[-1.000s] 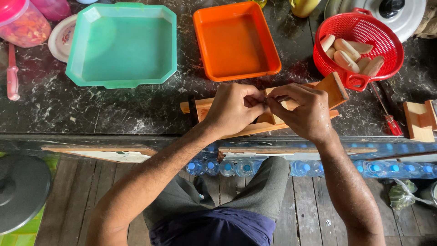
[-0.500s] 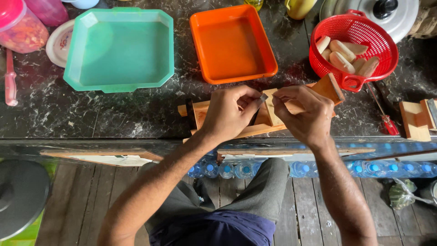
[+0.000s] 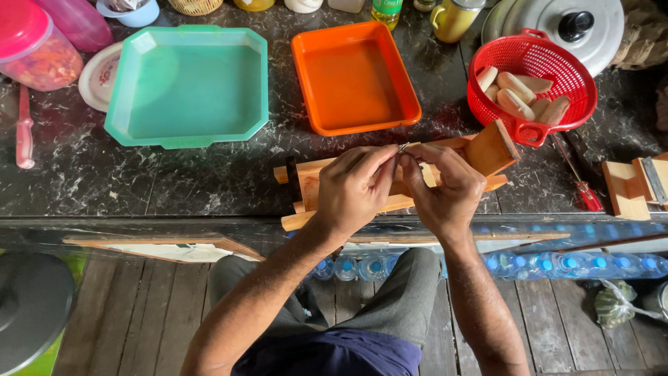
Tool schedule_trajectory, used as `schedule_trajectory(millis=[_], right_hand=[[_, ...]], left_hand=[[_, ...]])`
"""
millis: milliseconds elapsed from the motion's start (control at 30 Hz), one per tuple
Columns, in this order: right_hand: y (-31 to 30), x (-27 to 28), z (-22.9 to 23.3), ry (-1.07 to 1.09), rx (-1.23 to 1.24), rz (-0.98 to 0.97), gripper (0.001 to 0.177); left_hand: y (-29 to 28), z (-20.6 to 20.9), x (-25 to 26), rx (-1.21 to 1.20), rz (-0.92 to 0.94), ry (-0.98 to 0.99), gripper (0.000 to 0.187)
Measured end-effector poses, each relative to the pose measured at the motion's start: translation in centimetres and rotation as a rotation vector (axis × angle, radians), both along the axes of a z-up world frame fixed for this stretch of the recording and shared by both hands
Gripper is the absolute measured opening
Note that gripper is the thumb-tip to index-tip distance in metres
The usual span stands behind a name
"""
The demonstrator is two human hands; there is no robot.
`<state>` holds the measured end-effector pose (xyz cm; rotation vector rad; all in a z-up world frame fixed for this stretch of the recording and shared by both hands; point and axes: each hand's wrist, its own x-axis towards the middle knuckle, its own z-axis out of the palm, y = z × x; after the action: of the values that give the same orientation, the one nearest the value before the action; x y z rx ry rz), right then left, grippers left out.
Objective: The person assembles a small wooden device by inserting a metal blade into a wooden frame and securing it with a screwdriver. They repeatedly adjust the blade and tighten screws while seated on the floor.
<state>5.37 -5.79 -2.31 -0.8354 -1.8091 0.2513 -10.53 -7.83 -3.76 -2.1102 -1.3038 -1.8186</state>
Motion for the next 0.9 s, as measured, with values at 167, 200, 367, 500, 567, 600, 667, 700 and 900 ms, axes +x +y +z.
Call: schedule_trajectory(millis=[167,200,367,500,567,600,667,700,900], right_hand=[[-0.1,-0.5,0.0,-0.030,0.074,-0.066,0.015],[0.0,-0.5,0.0,-0.031,0.096,-0.070,0.015],[-0.2,-0.9,-0.3,-0.030,0.148,-0.109,0.012],[-0.2,-1.1,-0.5,-0.042,0.142,-0.126,0.010],[-0.1,-1.2,-0.7,-0.063,0.167,-0.138,0.010],[0.0,-1.2,-0.7,-0.073,0.179,-0.142,0.010],[0.3,-1.3,-0.9,-0.083,0.177,-0.128,0.007],[0.5,-1.3,-0.9,-0.087,0.176,-0.120,0.006],[0.9,-1.5,-1.4,-0.120,0.161,-0.072,0.004]], left_hand=[[0.0,-0.3,-0.2,0.108,0.107,0.131,0.018],[0.0,-0.4,-0.1,0.133,0.120,0.145,0.019],[0.1,-0.3,0.0,0.217,0.161,0.213,0.022],[0.4,-0.3,-0.2,0.276,0.166,0.258,0.024],[0.4,-0.3,-0.4,0.300,0.174,0.282,0.023],[0.4,-0.3,-0.4,0.311,0.183,0.292,0.022],[0.5,-0.4,-0.5,0.330,0.201,0.312,0.022],[0.5,-0.4,-0.5,0.334,0.205,0.317,0.022],[0.6,-0.8,-0.6,0.337,0.235,0.371,0.023]])
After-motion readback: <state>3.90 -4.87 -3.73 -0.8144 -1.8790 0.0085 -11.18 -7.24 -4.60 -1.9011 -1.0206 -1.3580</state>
